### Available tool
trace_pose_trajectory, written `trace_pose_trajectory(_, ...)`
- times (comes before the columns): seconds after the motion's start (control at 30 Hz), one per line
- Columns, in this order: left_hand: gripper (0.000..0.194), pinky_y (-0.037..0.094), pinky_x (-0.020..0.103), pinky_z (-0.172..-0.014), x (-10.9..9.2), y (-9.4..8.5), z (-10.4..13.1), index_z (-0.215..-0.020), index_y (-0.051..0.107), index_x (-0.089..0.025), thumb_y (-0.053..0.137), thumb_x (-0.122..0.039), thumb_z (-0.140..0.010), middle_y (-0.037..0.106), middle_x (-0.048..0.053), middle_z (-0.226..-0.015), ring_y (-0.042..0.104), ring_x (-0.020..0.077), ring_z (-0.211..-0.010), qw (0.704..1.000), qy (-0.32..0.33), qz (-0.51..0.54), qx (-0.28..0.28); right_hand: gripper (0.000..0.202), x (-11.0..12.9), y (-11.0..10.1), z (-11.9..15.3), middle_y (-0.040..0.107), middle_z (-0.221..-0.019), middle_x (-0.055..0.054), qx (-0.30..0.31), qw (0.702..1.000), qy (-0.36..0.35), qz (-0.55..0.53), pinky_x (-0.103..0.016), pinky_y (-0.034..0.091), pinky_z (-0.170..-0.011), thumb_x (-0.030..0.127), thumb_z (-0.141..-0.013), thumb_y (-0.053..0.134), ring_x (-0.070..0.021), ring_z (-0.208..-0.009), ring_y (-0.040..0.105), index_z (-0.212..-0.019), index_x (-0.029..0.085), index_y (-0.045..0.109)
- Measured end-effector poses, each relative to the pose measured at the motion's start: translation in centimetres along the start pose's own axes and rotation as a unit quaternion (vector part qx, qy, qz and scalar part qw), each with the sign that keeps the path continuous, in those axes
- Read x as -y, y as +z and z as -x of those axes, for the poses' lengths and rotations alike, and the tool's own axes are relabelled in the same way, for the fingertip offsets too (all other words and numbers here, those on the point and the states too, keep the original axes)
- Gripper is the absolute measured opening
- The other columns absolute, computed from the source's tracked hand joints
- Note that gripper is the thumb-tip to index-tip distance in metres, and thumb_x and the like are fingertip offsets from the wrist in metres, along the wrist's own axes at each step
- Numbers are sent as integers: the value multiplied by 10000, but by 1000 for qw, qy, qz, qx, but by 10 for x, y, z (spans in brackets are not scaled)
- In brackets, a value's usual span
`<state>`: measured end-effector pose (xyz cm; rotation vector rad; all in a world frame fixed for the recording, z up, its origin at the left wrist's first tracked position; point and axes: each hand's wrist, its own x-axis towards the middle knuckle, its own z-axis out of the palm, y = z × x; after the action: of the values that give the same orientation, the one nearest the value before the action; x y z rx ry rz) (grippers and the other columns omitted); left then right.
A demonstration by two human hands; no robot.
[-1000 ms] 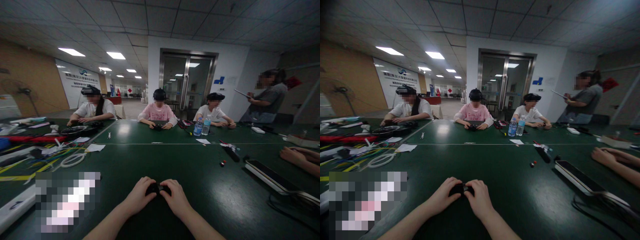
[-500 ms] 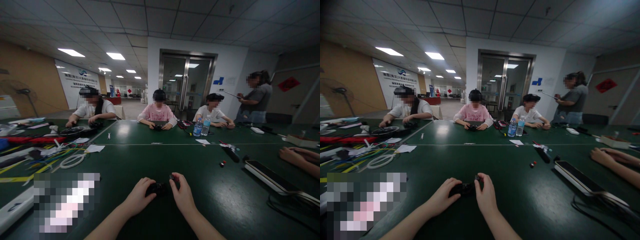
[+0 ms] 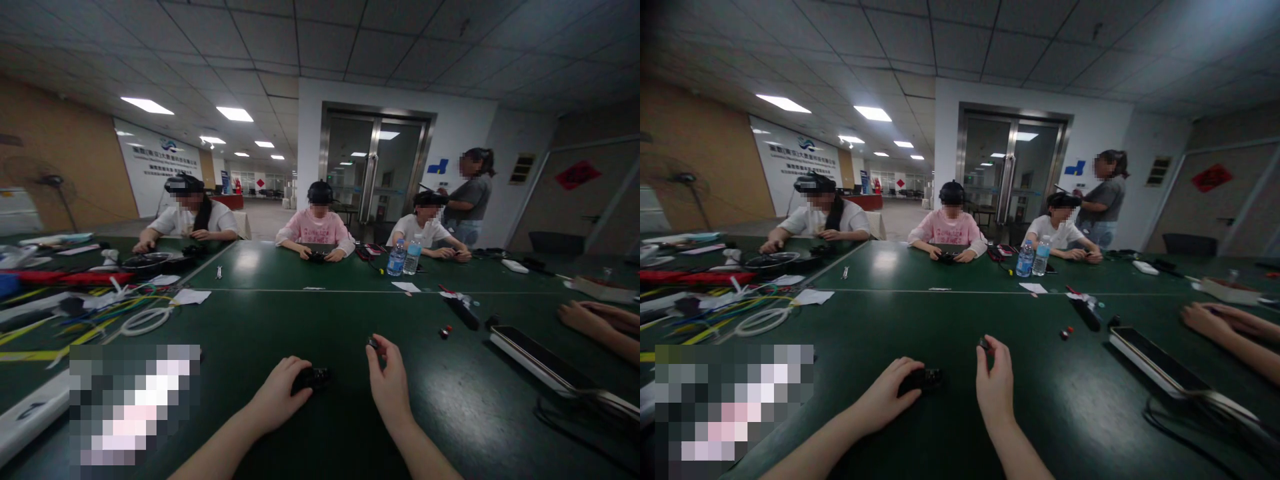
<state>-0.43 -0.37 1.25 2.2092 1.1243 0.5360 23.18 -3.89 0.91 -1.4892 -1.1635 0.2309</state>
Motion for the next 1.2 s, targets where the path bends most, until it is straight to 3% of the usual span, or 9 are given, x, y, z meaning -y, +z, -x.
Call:
trace_pose_trajectory(0.33,417,383,329,-947,-2,-1,0,-1199,507,-246,544,-328,-792,529,36,-1189,479,198,-1091,1000,-1,4,2,357,5,-3,-2,576,-1037,-83,-26,1000,-15,7,-370,427,-856,442,-804,488,-218,-949,547,-1049,191,552)
trace_pose_trajectory(0.7,424,389,347,-957,-3,-3,2,-1213,494,-257,544,-342,-800,513,29,-1214,477,202,-1107,1000,-7,9,4,406,3,0,1,588,-1085,-76,30,999,26,6,-362,452,-843,442,-827,441,-216,-986,557,-1141,197,516)
trace_pose_trajectory(0.9,420,392,343,-949,-7,-5,2,-1208,496,-254,550,-316,-796,506,32,-1217,470,202,-1114,1000,-24,6,9,276,7,3,8,646,-982,-40,119,993,1,25,-405,467,-833,389,-774,524,-237,-953,585,-994,260,629)
trace_pose_trajectory(1.2,390,378,331,-940,4,4,-3,-1167,520,-228,550,-315,-788,536,47,-1153,475,203,-1081,999,22,-17,-16,209,31,18,26,642,-970,-7,278,958,-46,52,-402,407,-894,296,-734,582,-219,-980,563,-930,298,658)
